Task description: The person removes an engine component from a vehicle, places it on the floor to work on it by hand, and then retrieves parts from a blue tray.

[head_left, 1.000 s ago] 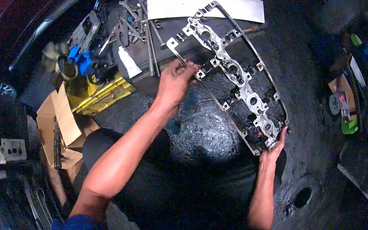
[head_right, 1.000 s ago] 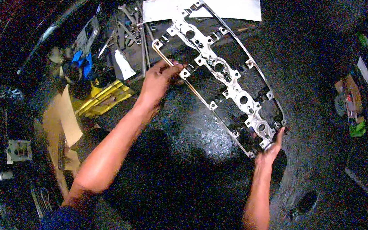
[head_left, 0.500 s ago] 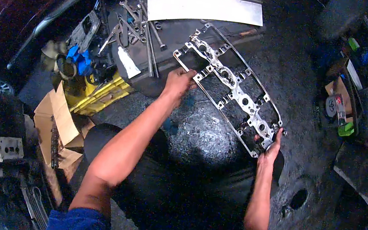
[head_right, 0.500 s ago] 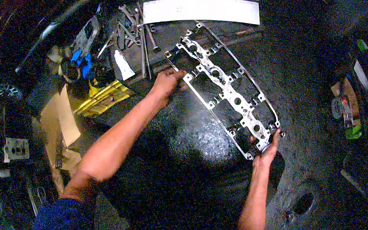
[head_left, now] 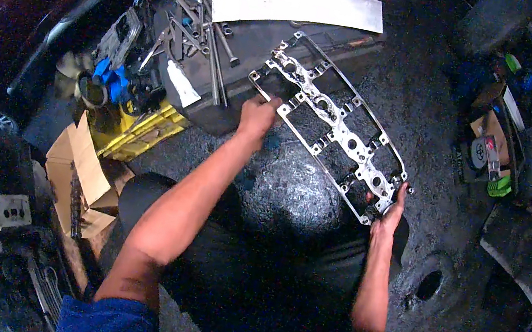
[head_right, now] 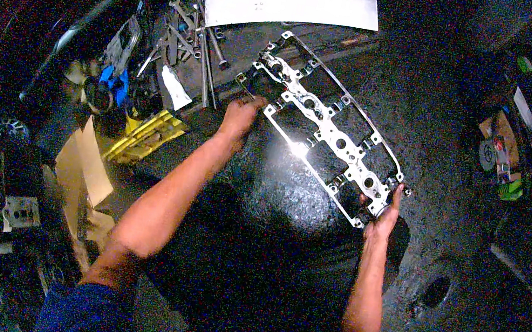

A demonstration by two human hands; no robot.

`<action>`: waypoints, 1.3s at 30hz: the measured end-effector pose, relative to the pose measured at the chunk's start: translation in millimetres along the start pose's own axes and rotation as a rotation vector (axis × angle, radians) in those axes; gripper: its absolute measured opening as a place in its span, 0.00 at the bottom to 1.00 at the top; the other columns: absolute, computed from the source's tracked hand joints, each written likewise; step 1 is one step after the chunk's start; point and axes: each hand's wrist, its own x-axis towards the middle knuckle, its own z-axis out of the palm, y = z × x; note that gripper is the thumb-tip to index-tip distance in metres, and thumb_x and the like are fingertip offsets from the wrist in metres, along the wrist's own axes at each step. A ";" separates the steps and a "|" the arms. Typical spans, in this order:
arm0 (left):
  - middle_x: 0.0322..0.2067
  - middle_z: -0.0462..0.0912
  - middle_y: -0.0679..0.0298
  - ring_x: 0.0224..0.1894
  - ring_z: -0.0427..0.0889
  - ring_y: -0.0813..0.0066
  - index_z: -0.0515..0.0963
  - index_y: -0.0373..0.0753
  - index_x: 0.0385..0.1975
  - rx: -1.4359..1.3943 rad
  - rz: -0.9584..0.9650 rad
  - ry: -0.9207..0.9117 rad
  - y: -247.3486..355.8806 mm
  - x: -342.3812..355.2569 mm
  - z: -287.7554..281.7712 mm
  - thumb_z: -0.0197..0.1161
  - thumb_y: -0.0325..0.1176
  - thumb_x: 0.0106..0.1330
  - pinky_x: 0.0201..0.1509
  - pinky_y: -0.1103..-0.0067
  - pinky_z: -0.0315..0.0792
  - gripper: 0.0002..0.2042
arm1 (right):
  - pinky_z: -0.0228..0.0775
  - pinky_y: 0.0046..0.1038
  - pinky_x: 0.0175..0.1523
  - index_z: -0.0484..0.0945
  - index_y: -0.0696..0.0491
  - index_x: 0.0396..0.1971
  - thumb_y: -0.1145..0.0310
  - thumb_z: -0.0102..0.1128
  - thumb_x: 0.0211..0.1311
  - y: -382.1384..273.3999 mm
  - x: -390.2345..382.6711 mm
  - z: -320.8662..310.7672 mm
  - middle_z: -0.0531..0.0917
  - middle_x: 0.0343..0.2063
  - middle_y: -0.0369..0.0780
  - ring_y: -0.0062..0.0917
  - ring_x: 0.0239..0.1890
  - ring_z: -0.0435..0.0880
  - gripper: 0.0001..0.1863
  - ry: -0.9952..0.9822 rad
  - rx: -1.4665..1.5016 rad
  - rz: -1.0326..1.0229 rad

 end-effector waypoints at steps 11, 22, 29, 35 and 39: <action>0.33 0.79 0.57 0.31 0.78 0.70 0.77 0.30 0.37 -0.030 0.300 0.140 45.2 4.6 27.0 0.57 0.30 0.65 0.32 0.75 0.73 0.09 | 0.79 0.29 0.25 0.73 0.49 0.46 0.40 0.53 0.62 14.0 10.3 -2.4 0.83 0.37 0.38 0.28 0.32 0.84 0.27 -0.004 0.001 -0.014; 0.25 0.74 0.63 0.24 0.70 0.71 0.73 0.37 0.31 -0.486 -0.145 0.040 19.1 44.6 41.8 0.59 0.24 0.60 0.28 0.75 0.67 0.03 | 0.69 0.35 0.57 0.71 0.52 0.55 0.43 0.51 0.66 11.1 27.5 -32.8 0.77 0.50 0.38 0.31 0.51 0.78 0.30 -0.006 -0.003 -0.271; 0.28 0.74 0.67 0.25 0.71 0.76 0.69 0.41 0.27 -0.431 -0.035 -0.054 36.5 25.1 27.6 0.58 0.23 0.63 0.30 0.77 0.69 0.06 | 0.62 0.32 0.60 0.71 0.57 0.55 0.46 0.50 0.67 10.8 23.3 -25.9 0.77 0.50 0.39 0.28 0.53 0.74 0.30 0.028 -0.091 -0.368; 0.33 0.77 0.63 0.34 0.77 0.72 0.71 0.40 0.31 -0.406 -0.049 -0.159 26.7 33.7 -2.6 0.59 0.30 0.65 0.42 0.76 0.75 0.04 | 0.65 0.29 0.54 0.75 0.61 0.45 0.47 0.52 0.67 1.5 -10.0 -3.6 0.78 0.43 0.40 0.25 0.43 0.75 0.28 0.081 -0.113 -0.457; 0.32 0.77 0.63 0.36 0.76 0.69 0.72 0.39 0.33 -0.663 -0.028 -0.225 46.9 13.2 17.6 0.57 0.26 0.63 0.44 0.72 0.72 0.02 | 0.67 0.28 0.45 0.75 0.62 0.39 0.50 0.53 0.67 -9.9 -46.6 -10.5 0.78 0.35 0.38 0.23 0.35 0.74 0.25 0.227 -0.214 -0.605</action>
